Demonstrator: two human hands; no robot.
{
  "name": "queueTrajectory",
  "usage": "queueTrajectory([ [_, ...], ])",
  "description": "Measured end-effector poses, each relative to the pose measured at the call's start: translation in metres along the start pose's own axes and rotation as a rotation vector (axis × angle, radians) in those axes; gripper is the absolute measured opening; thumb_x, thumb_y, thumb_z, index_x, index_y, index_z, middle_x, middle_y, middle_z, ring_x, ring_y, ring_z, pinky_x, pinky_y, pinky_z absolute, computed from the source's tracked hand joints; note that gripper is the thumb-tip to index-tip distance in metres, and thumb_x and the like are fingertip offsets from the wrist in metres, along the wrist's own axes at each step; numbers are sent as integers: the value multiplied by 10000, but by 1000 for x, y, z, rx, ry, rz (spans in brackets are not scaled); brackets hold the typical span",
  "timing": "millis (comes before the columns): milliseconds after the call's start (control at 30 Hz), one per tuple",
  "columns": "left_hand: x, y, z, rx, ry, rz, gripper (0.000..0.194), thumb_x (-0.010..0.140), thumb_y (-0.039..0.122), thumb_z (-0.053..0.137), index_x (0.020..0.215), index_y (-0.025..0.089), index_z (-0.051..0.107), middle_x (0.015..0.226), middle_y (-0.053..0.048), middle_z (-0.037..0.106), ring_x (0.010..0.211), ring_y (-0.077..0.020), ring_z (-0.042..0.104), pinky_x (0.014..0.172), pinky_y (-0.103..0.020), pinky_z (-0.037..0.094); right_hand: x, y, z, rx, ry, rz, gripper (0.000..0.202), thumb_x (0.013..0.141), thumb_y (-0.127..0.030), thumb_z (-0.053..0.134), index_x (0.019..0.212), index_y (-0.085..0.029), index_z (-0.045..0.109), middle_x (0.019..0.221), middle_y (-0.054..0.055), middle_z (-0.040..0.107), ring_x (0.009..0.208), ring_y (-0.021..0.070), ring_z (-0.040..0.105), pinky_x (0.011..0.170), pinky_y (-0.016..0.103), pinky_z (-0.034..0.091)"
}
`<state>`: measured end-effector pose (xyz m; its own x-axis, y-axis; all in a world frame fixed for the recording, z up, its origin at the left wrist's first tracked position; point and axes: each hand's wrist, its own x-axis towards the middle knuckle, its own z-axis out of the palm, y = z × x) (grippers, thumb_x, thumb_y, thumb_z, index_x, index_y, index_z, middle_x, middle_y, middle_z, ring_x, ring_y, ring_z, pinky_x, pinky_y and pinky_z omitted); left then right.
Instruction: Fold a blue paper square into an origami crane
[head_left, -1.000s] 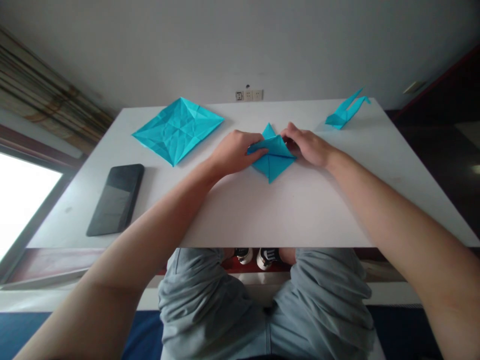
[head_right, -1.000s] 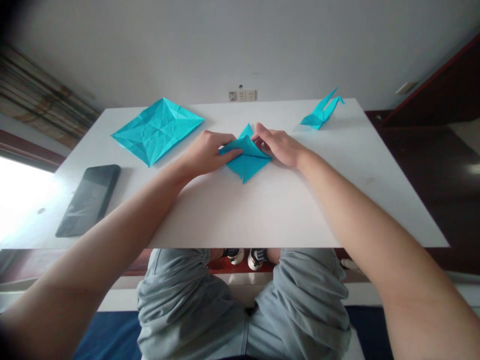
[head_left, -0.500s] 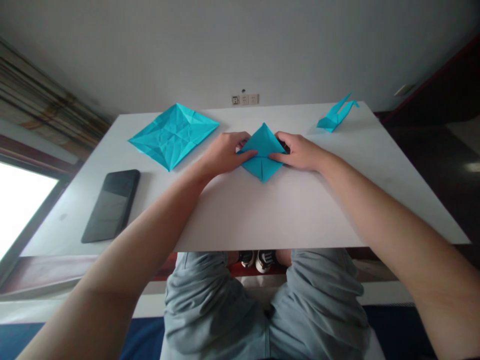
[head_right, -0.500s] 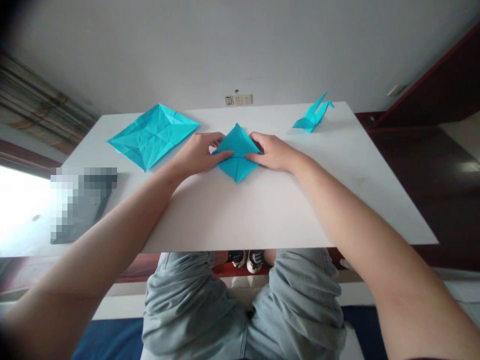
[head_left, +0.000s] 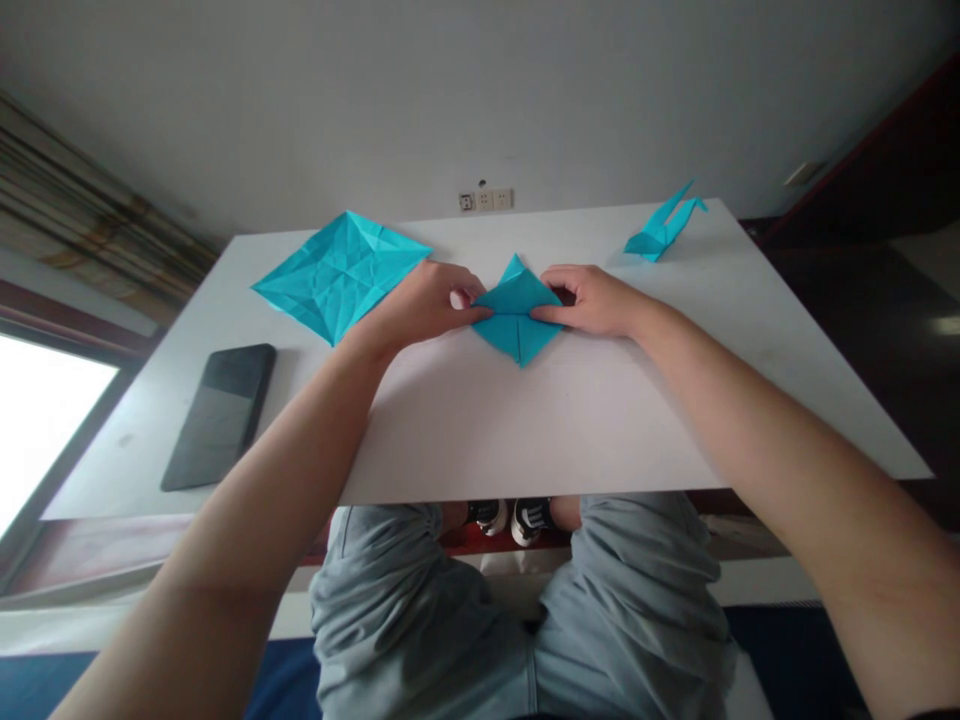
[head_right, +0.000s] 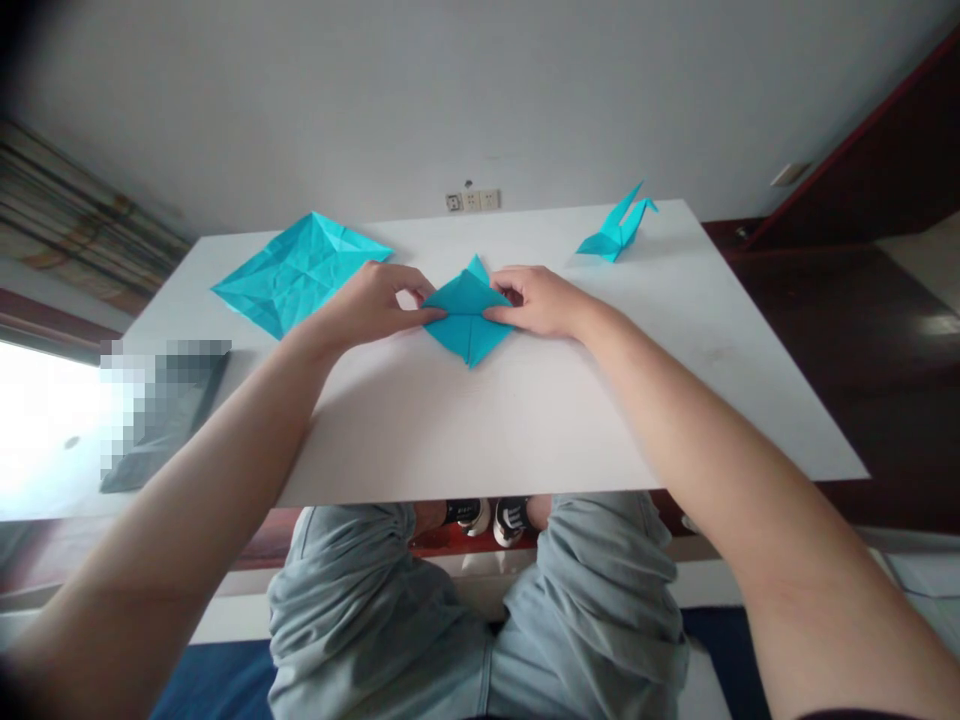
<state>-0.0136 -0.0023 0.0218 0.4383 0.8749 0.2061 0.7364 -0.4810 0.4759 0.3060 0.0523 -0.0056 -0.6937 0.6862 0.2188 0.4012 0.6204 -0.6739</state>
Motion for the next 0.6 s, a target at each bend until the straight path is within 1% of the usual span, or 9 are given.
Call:
queueTrajectory([
  [100, 1, 0, 3, 12, 17, -24, 224, 985, 464, 873, 1019, 246, 906, 963, -73, 890, 903, -269, 824, 912, -377, 636, 0, 0, 1, 15, 10, -20, 221, 985, -495, 902, 1018, -293, 820, 1117, 57, 842, 1040, 330, 731, 963, 462, 550],
  [167, 2, 3, 8, 40, 30, -19, 232, 988, 460, 853, 1023, 234, 891, 985, -80, 887, 908, -271, 815, 905, -382, 627, 1, -1, 3, -34, 29, -28, 203, 972, -459, 901, 990, -286, 797, 1101, 65, 829, 1022, 322, 720, 948, 453, 545],
  [267, 3, 9, 18, 93, 47, 5, 255, 1001, 458, 805, 1076, 224, 872, 1062, -105, 883, 949, -290, 809, 897, -394, 610, 2, -5, 5, -138, 55, -35, 247, 947, -411, 900, 892, -276, 701, 1009, 58, 770, 948, 294, 673, 887, 422, 500],
  [333, 3, 13, 24, 127, 62, 20, 274, 1016, 481, 778, 1066, 223, 856, 1088, -126, 875, 972, -309, 804, 906, -414, 605, 2, -9, 6, -164, 60, -51, 230, 955, -387, 878, 894, -272, 690, 1006, 63, 763, 957, 299, 684, 898, 422, 493],
  [467, 6, 15, 31, 163, 86, 26, 290, 1058, 491, 720, 988, 228, 821, 1076, -137, 869, 992, -325, 797, 938, -446, 611, 2, -12, 9, -161, 69, -83, 92, 1001, -351, 814, 978, -266, 786, 1101, 97, 834, 1081, 344, 753, 990, 444, 525],
  [533, 6, 14, 30, 132, 92, 26, 274, 1057, 483, 731, 991, 235, 827, 1067, -124, 879, 999, -319, 802, 949, -437, 618, 2, -11, 9, -157, 76, -86, 94, 1016, -358, 800, 1010, -266, 819, 1120, 101, 859, 1090, 352, 764, 998, 447, 530],
  [600, 5, 15, 28, 82, 101, 9, 255, 1064, 471, 744, 1048, 241, 853, 1074, -107, 896, 1007, -308, 814, 953, -417, 623, 3, -8, 9, -152, 86, -85, 120, 1024, -381, 801, 1024, -267, 837, 1109, 95, 872, 1062, 349, 765, 985, 445, 529],
])
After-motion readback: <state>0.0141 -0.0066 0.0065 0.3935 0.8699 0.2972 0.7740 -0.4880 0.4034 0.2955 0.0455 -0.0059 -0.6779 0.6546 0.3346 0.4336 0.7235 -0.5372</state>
